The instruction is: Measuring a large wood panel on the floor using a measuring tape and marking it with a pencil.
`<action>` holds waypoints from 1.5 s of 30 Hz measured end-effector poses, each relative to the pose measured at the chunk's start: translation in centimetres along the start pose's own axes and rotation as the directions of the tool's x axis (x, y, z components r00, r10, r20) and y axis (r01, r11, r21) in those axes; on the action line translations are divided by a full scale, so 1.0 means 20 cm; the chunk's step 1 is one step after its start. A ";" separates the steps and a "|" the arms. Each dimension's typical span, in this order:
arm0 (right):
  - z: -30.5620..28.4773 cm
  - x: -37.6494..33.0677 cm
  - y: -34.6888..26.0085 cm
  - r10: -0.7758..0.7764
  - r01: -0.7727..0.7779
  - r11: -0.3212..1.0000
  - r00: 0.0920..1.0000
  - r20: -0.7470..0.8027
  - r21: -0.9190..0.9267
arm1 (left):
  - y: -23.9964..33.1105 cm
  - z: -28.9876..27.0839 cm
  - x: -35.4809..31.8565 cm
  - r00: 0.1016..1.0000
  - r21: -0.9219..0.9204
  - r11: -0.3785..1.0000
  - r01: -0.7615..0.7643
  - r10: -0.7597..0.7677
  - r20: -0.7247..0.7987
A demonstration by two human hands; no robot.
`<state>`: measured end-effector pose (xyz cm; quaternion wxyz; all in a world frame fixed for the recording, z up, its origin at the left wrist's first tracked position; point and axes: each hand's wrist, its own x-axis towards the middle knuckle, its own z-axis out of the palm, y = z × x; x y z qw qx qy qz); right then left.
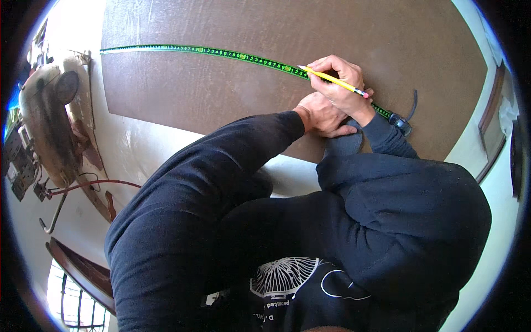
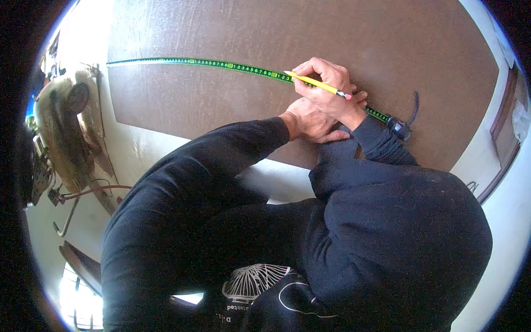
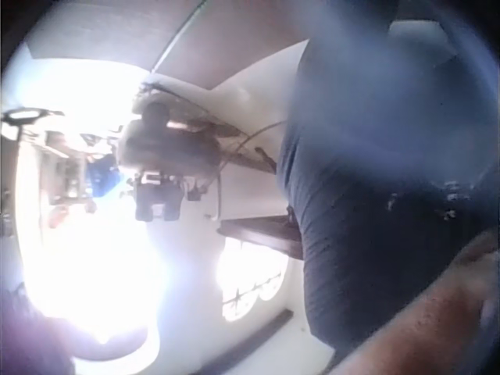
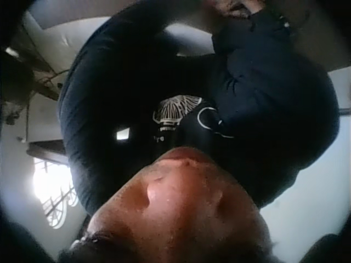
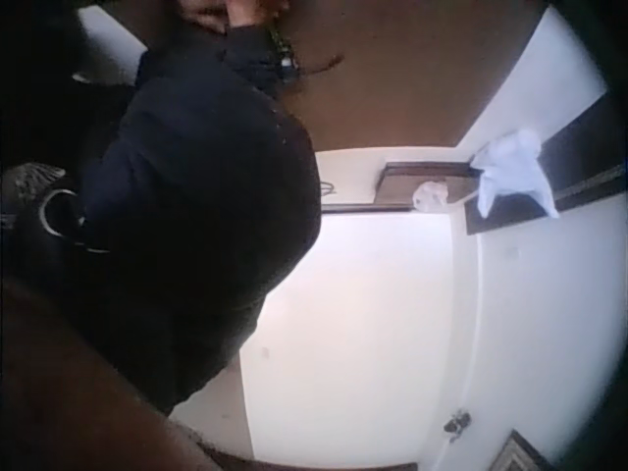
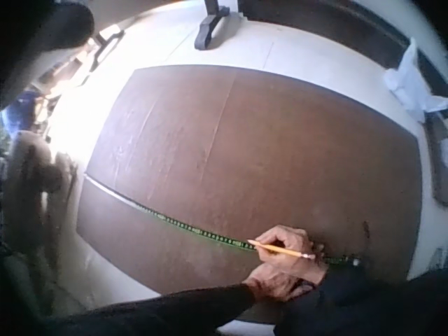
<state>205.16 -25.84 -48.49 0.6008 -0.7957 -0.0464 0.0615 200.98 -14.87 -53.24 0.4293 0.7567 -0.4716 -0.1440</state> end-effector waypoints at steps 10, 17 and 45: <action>0.02 0.01 0.00 -0.049 0.049 0.999 0.998 0.028 -0.016 | 0.01 -0.03 -0.01 0.985 -0.056 0.995 0.079 -0.069 0.155; 0.03 0.01 -0.01 -0.083 0.085 0.995 0.996 0.039 -0.049 | 0.01 -0.04 -0.02 0.999 -0.047 0.999 0.021 -0.019 0.033; 0.05 0.03 0.00 -0.051 0.049 0.997 0.998 -0.023 -0.062 | 0.02 -0.09 -0.04 0.997 -0.004 0.999 0.032 -0.032 0.070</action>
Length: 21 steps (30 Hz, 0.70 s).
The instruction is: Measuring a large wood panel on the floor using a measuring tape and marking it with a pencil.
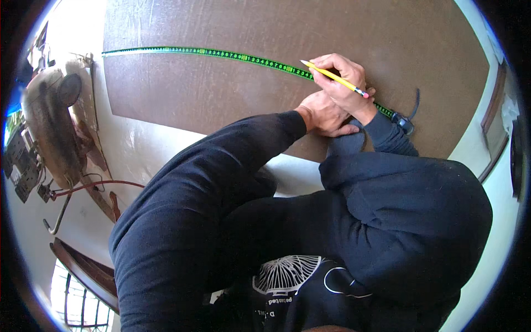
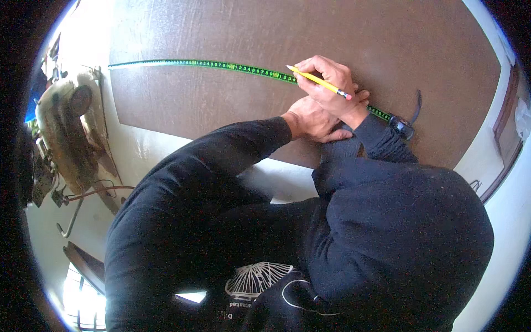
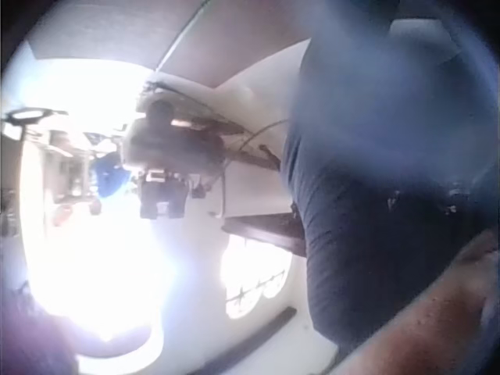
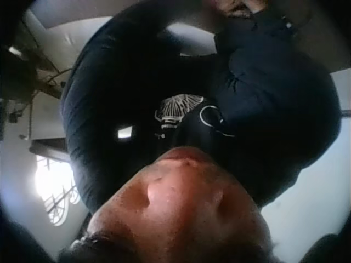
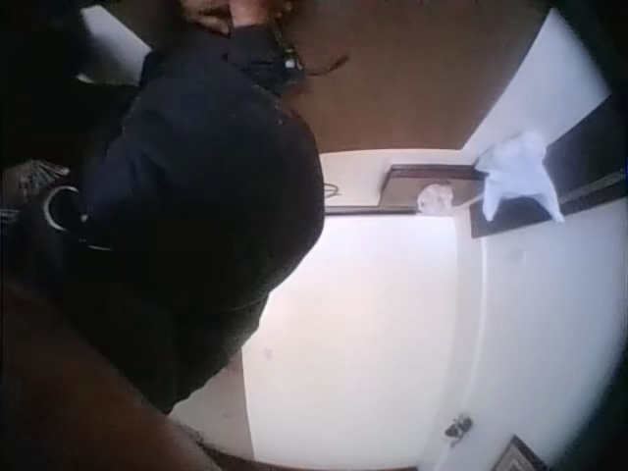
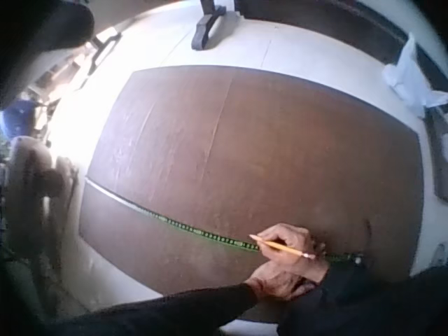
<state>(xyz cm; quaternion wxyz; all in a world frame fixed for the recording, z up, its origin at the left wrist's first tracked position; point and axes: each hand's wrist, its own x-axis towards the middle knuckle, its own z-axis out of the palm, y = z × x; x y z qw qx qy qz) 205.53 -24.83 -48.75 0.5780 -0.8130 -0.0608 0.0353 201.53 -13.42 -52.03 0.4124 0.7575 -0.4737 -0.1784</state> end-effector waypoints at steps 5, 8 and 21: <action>-0.01 0.00 0.00 -0.076 0.075 0.997 0.994 0.073 0.022 | 0.01 -0.01 0.00 1.000 -0.028 1.000 -0.002 0.002 0.006; -0.01 -0.01 0.00 -0.100 0.097 0.995 0.990 0.104 0.030 | 0.01 -0.02 0.00 1.000 -0.049 0.999 -0.019 0.018 -0.021; 0.00 0.00 0.00 -0.063 0.061 0.998 0.995 0.073 0.025 | 0.01 -0.04 -0.02 1.000 -0.014 1.000 0.018 -0.018 0.003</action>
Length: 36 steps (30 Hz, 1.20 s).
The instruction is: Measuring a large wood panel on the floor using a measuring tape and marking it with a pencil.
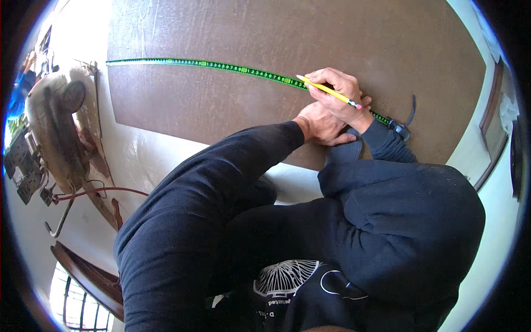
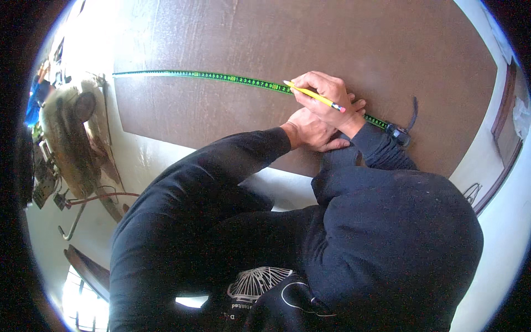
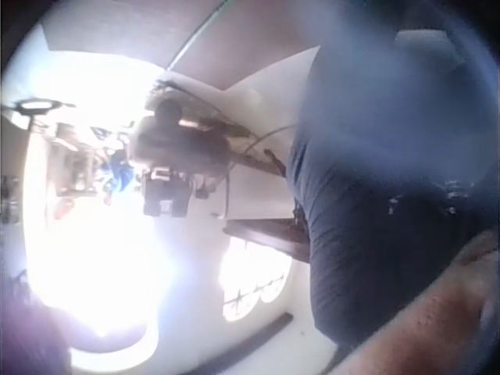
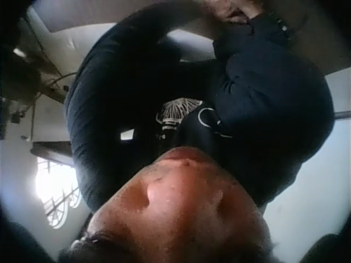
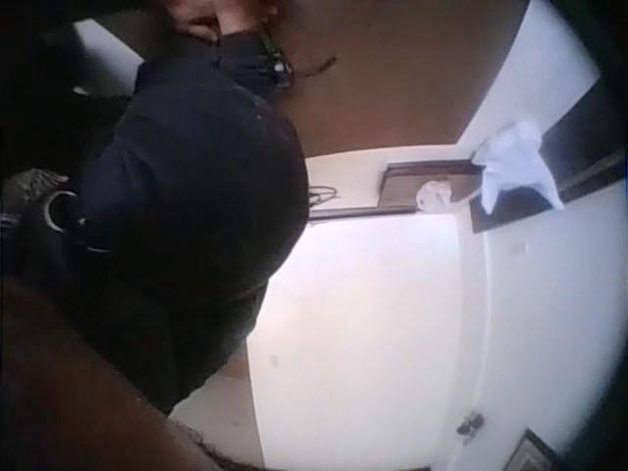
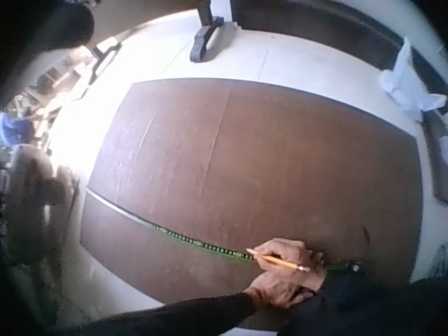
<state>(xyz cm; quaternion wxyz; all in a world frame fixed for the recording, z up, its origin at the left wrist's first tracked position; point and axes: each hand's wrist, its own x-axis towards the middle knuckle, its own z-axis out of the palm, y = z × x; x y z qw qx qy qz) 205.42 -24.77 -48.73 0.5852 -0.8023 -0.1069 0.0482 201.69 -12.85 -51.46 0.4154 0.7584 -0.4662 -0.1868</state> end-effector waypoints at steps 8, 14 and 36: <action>-0.12 -0.04 -0.13 -0.019 0.091 0.973 0.947 -0.320 0.213 | 0.05 -0.08 0.04 0.999 0.030 1.000 -0.006 0.005 0.044; -0.32 -0.17 -0.35 0.033 -0.211 0.886 0.917 -0.397 -0.414 | 0.11 -0.12 0.08 0.993 0.197 0.978 -0.072 0.051 0.110; -0.52 -0.43 -0.28 0.319 -0.115 0.709 0.932 0.171 -0.696 | -0.50 -1.31 -0.97 0.942 0.359 0.879 0.315 -0.242 -0.233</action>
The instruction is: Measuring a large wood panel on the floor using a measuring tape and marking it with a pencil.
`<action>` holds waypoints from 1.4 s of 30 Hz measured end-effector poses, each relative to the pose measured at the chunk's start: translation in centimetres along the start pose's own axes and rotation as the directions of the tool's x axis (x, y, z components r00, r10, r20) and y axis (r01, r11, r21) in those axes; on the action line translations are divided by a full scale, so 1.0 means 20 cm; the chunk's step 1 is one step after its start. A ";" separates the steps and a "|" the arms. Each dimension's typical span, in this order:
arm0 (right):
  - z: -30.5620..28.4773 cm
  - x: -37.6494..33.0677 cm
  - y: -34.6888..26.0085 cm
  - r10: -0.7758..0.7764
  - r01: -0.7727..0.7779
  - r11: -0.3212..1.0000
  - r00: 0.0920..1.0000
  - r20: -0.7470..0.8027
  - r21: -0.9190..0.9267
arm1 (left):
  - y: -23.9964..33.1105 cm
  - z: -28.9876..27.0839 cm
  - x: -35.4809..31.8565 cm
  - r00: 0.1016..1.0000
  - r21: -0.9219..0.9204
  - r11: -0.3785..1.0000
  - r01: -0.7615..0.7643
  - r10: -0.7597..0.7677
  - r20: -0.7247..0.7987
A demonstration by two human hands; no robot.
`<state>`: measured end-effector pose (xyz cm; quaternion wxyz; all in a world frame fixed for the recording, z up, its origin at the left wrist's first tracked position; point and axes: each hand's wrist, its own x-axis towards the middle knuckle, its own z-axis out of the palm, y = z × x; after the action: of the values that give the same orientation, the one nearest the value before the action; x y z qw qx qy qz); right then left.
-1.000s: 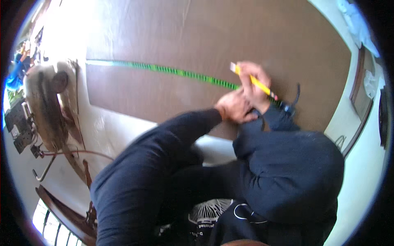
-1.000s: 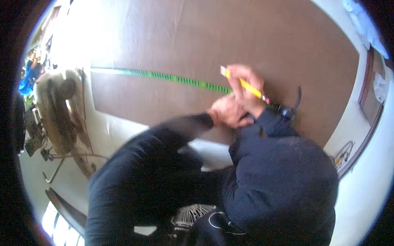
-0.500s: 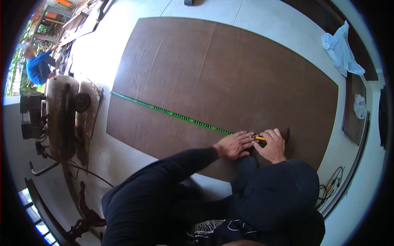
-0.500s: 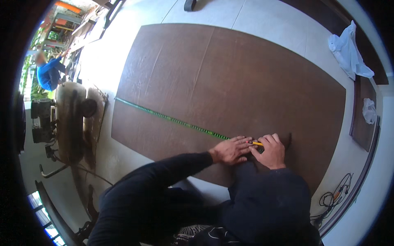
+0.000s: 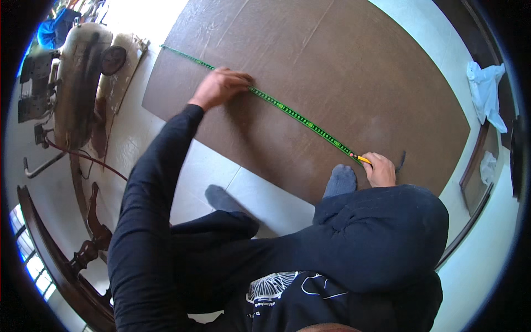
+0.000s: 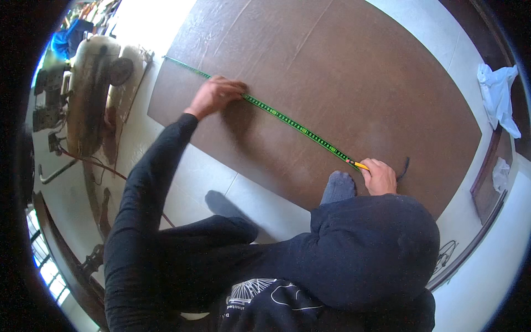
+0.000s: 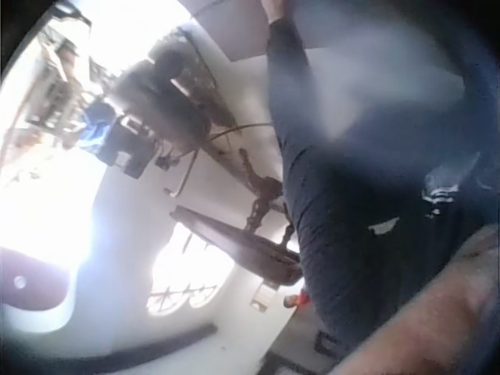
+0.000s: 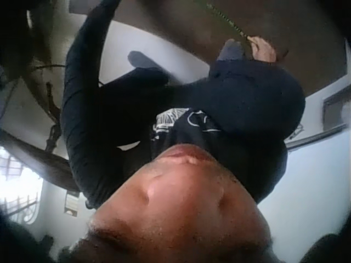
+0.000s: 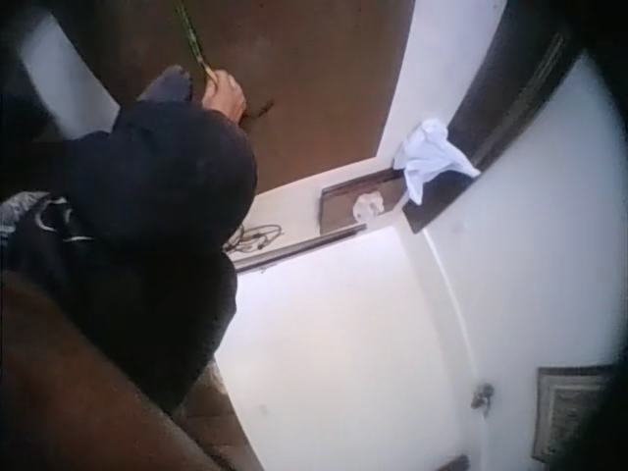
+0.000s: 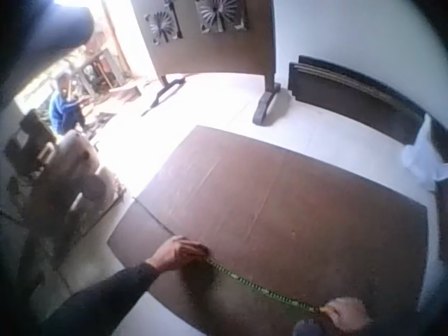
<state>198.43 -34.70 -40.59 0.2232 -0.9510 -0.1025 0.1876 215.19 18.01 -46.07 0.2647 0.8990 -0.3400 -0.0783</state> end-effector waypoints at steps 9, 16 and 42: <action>-0.04 0.00 0.01 -0.107 0.111 0.986 0.993 0.043 -0.121 | -0.82 -0.63 -0.58 0.605 0.070 0.601 0.796 -0.788 -0.115; 0.00 -0.08 -0.08 -0.063 0.077 0.989 0.991 0.114 -0.125 | -0.92 -0.66 -0.85 0.810 0.179 0.793 0.582 -0.584 -0.049; 0.27 -0.34 -0.14 0.102 -0.111 0.994 0.969 -0.224 -0.025 | -1.12 -0.36 -1.22 0.640 -0.461 0.691 0.557 -0.711 -0.292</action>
<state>189.78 -32.10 -41.69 0.2052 -0.9742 -0.0292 0.0896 211.78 51.12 -52.87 0.4360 0.8952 0.0919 -0.0131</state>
